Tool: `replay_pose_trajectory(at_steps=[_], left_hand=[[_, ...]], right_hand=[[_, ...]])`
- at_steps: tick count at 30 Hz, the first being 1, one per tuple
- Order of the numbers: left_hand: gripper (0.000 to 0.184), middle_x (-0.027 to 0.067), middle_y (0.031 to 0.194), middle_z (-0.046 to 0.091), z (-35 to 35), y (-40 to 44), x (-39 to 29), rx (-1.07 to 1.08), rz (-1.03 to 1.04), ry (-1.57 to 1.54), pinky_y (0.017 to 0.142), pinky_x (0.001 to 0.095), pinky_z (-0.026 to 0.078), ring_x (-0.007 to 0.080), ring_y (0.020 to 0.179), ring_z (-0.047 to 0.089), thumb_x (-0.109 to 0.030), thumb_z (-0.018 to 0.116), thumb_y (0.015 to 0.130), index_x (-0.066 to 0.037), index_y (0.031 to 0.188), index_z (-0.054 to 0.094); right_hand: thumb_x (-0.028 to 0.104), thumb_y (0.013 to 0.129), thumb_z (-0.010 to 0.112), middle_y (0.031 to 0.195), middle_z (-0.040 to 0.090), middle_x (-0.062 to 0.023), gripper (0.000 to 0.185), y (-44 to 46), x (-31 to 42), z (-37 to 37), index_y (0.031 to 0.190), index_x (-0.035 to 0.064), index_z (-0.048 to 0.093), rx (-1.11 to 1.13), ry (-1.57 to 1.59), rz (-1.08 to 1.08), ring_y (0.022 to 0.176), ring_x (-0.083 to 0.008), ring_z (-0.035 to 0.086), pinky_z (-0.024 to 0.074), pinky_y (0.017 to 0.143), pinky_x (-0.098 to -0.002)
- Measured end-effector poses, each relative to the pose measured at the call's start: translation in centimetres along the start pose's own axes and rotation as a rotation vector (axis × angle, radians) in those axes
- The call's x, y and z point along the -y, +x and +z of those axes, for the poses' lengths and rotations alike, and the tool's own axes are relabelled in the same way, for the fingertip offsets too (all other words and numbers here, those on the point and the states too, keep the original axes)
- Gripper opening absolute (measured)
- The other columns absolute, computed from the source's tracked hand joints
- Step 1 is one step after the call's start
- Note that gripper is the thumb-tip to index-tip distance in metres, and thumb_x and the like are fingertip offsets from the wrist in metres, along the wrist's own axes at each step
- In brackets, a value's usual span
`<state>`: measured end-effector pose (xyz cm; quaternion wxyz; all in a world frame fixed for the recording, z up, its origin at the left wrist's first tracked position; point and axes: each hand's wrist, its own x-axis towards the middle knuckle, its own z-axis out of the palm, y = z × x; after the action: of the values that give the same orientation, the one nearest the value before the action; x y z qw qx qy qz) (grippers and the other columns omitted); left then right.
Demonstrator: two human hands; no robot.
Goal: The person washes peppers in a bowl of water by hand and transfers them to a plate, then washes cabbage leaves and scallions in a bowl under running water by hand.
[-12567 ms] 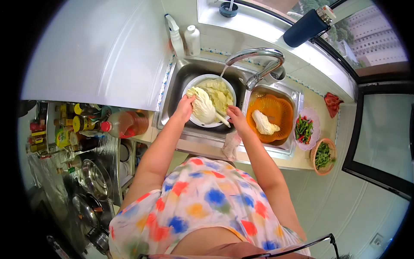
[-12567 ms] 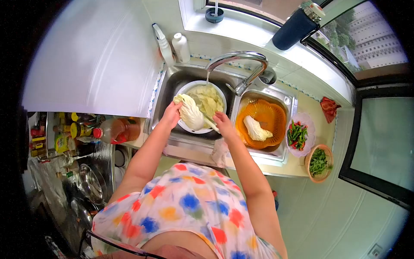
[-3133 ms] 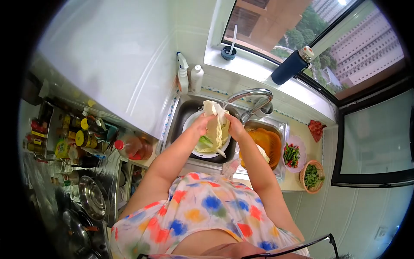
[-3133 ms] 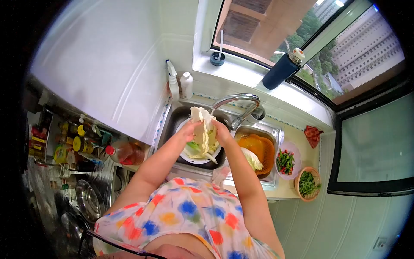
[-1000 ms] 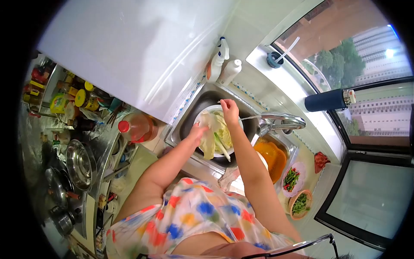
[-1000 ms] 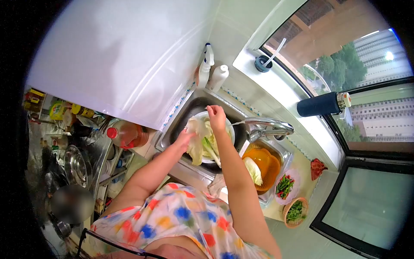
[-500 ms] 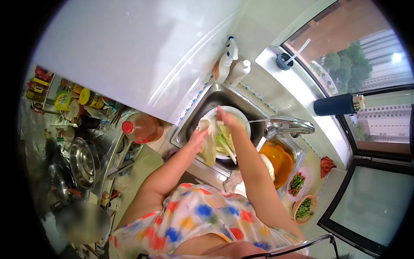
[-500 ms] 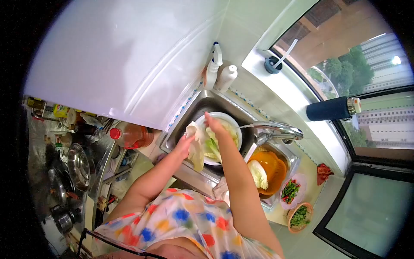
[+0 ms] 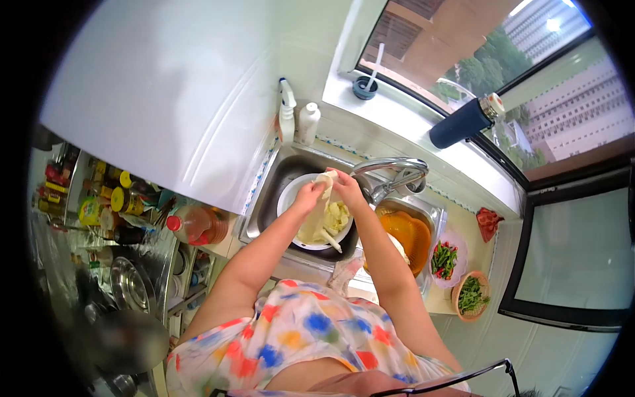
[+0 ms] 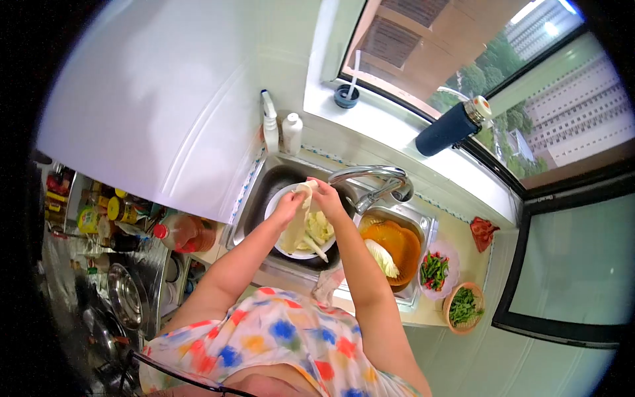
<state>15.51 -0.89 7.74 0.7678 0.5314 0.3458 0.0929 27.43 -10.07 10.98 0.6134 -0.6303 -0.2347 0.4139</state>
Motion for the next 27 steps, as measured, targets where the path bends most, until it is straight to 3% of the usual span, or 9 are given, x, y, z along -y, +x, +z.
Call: replay_pose_trajectory(at_steps=[2,5,8,11,14,17,21,24,27], left_hand=[[0.036,0.0027,0.102,0.060,0.6,0.9,0.4,0.014,0.138,0.017,0.078,0.0269,0.043,0.0096,0.090,0.054,-0.032,0.055,0.089,-0.003,0.111,0.057],[0.032,0.0016,0.098,0.060,0.8,1.5,-0.3,0.022,0.167,0.099,0.075,0.0268,0.044,0.0091,0.087,0.054,-0.028,0.056,0.089,-0.003,0.110,0.057],[0.029,0.0010,0.093,0.062,1.3,0.6,-2.7,0.128,0.013,0.304,0.072,0.0269,0.044,0.0084,0.083,0.055,-0.026,0.056,0.089,-0.003,0.108,0.058],[0.029,0.0055,0.091,0.064,2.2,2.1,-0.6,0.025,0.171,0.296,0.071,0.0296,0.045,0.0134,0.081,0.058,-0.024,0.057,0.087,-0.002,0.106,0.058],[0.034,0.0129,0.092,0.064,2.5,3.5,0.2,-0.150,0.263,0.425,0.076,0.0326,0.046,0.0238,0.086,0.061,-0.029,0.058,0.084,-0.002,0.106,0.056],[0.035,0.0136,0.097,0.064,2.8,3.6,-0.8,-0.086,0.301,0.401,0.079,0.0341,0.046,0.0267,0.091,0.061,-0.026,0.062,0.081,-0.003,0.107,0.056],[0.049,0.0137,0.107,0.061,2.4,2.6,-1.4,0.188,0.344,0.393,0.083,0.0350,0.045,0.0256,0.098,0.059,-0.017,0.072,0.073,-0.005,0.116,0.051],[0.055,0.0145,0.111,0.058,1.2,1.7,0.4,0.160,0.325,0.209,0.085,0.0344,0.045,0.0266,0.100,0.057,-0.017,0.073,0.072,-0.007,0.120,0.048],[0.067,0.0125,0.121,0.051,-2.1,3.4,5.1,0.142,0.162,0.375,0.091,0.0332,0.042,0.0216,0.109,0.051,-0.014,0.073,0.072,-0.008,0.130,0.038]], right_hand=[[0.015,0.088,0.054,0.090,0.062,-0.0002,0.026,0.5,-0.6,-0.6,0.109,0.0014,0.059,-0.011,0.031,-0.044,0.084,-0.0109,0.056,0.0453,0.076,-0.0248],[0.022,0.091,0.052,0.086,0.061,0.0008,0.021,1.7,-3.6,-2.0,0.098,0.0044,0.061,-0.118,-0.110,0.017,0.078,-0.0096,0.056,0.0448,0.075,-0.0232],[0.030,0.093,0.049,0.090,0.059,-0.0008,0.027,2.1,-4.0,-2.3,0.097,0.0047,0.058,-0.210,-0.130,0.078,0.080,-0.0110,0.054,0.0444,0.075,-0.0252],[0.034,0.093,0.047,0.098,0.057,-0.0037,0.032,1.9,-5.6,-1.2,0.104,0.0047,0.054,-0.315,0.148,-0.135,0.085,-0.0129,0.053,0.0444,0.075,-0.0280],[0.032,0.093,0.049,0.106,0.055,-0.0064,0.032,0.9,-2.6,1.1,0.110,0.0050,0.051,-0.301,0.212,-0.097,0.092,-0.0151,0.053,0.0444,0.077,-0.0308],[0.026,0.092,0.050,0.096,0.058,-0.0066,0.027,0.9,-2.4,0.0,0.108,0.0043,0.051,-0.348,0.178,0.001,0.082,-0.0155,0.056,0.0455,0.073,-0.0278],[0.015,0.091,0.049,0.088,0.060,-0.0074,0.014,1.9,-2.0,-0.7,0.099,0.0043,0.051,-0.463,0.345,-0.095,0.076,-0.0182,0.060,0.0490,0.071,-0.0290],[0.009,0.089,0.047,0.094,0.061,-0.0089,0.012,2.2,-2.1,-1.4,0.099,0.0039,0.051,-0.469,0.468,-0.141,0.085,-0.0203,0.060,0.0490,0.076,-0.0322],[0.009,0.091,0.045,0.101,0.060,-0.0089,0.018,1.9,-1.5,-0.9,0.107,0.0023,0.051,-0.370,0.418,-0.125,0.094,-0.0196,0.058,0.0455,0.084,-0.0323]])
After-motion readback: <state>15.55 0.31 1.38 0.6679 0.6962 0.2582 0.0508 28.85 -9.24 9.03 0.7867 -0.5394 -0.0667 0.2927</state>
